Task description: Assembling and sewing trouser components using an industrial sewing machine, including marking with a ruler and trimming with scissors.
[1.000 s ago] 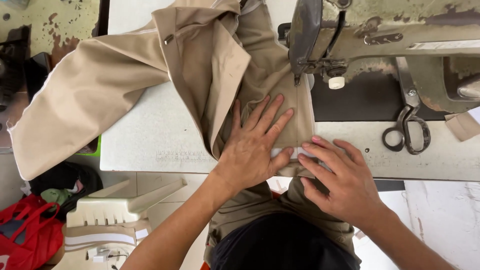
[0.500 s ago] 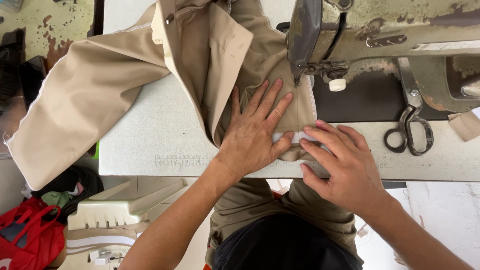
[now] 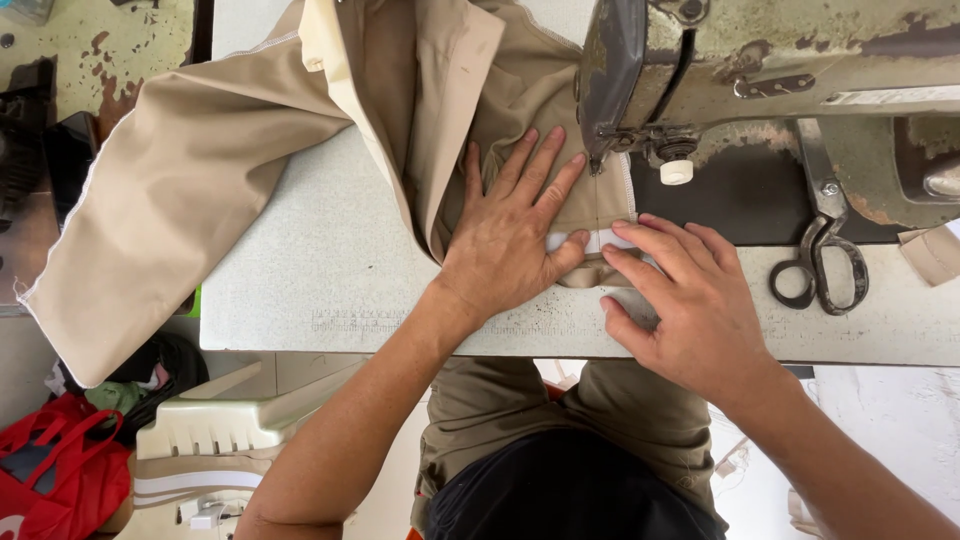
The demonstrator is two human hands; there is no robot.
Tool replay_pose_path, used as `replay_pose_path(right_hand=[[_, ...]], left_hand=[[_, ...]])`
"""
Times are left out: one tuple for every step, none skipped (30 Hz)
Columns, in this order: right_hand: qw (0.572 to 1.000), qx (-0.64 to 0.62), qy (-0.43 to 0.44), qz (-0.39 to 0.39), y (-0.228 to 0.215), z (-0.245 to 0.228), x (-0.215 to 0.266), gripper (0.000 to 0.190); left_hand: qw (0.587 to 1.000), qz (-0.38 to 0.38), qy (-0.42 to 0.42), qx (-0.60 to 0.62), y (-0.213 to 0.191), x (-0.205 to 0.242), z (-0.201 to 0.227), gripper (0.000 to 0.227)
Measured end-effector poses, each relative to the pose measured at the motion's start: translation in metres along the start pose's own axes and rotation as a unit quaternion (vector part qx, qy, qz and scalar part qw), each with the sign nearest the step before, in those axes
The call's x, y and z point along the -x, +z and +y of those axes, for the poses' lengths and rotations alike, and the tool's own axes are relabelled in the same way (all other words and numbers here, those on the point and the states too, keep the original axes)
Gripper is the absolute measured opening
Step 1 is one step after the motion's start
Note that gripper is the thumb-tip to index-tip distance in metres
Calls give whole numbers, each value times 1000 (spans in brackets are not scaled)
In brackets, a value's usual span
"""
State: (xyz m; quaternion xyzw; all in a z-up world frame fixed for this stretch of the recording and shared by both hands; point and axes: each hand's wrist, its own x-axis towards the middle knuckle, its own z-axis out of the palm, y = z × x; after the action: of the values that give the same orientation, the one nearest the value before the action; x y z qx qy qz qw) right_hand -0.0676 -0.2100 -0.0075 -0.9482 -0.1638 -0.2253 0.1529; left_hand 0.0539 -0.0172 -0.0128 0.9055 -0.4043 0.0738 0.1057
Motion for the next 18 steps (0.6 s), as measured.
replay_pose_path(right_hand=[[1000,0,0,0,0,1,0,33],[1000,5,-1,-3,0,1,-1,36],[1000,10,-1,-7,0,2,-1,40],[1000,10,-1,-7,-2,3,0,40],[1000,-17,1,-16,-3,5,1,44],[999,-45,1,-26,-5,6,2,49],[999,-45,1,-26,-8,10,6,49],[999,-45,-5,-1,-11,14,9,51],[999,-44,-11,23,-15,18,11,54],[999,-44,-10,23,-20,25,17,54],[997,-51,0,54,-26,31,22,48],[995,-57,9,87,-32,38,27,42],[995,-56,8,88,-36,52,36,42],[992,-51,12,111,-40,64,46,39],[990,-46,16,134,-45,76,56,37],[990,-45,15,134,-51,76,63,37],[989,-48,62,128,-58,76,69,41],[985,-49,109,122,-65,76,75,46]], left_hand=[[1000,1,0,0,2,-2,-2,71],[1000,0,2,-8,3,-4,-4,72],[1000,-1,4,-16,5,-5,-5,73],[1000,0,4,-16,5,-8,-7,73],[1000,-4,6,-17,6,-10,-9,73],[1000,-8,7,-18,6,-11,-10,73],[1000,-8,7,-18,7,-13,-11,73],[1000,-13,6,-17,7,-15,-13,73],[1000,-18,5,-17,8,-18,-14,74],[1000,-19,5,-16,8,-20,-15,74],[1000,-16,6,-23,9,-22,-17,74],[999,-12,6,-30,10,-25,-18,74],[999,-11,6,-30,11,-27,-20,74],[999,-5,11,-31,13,-28,-22,73],[999,0,17,-32,14,-29,-24,72],[999,1,16,-32,15,-30,-25,72],[999,7,20,-29,16,-31,-27,72],[999,14,25,-27,17,-34,-29,71]])
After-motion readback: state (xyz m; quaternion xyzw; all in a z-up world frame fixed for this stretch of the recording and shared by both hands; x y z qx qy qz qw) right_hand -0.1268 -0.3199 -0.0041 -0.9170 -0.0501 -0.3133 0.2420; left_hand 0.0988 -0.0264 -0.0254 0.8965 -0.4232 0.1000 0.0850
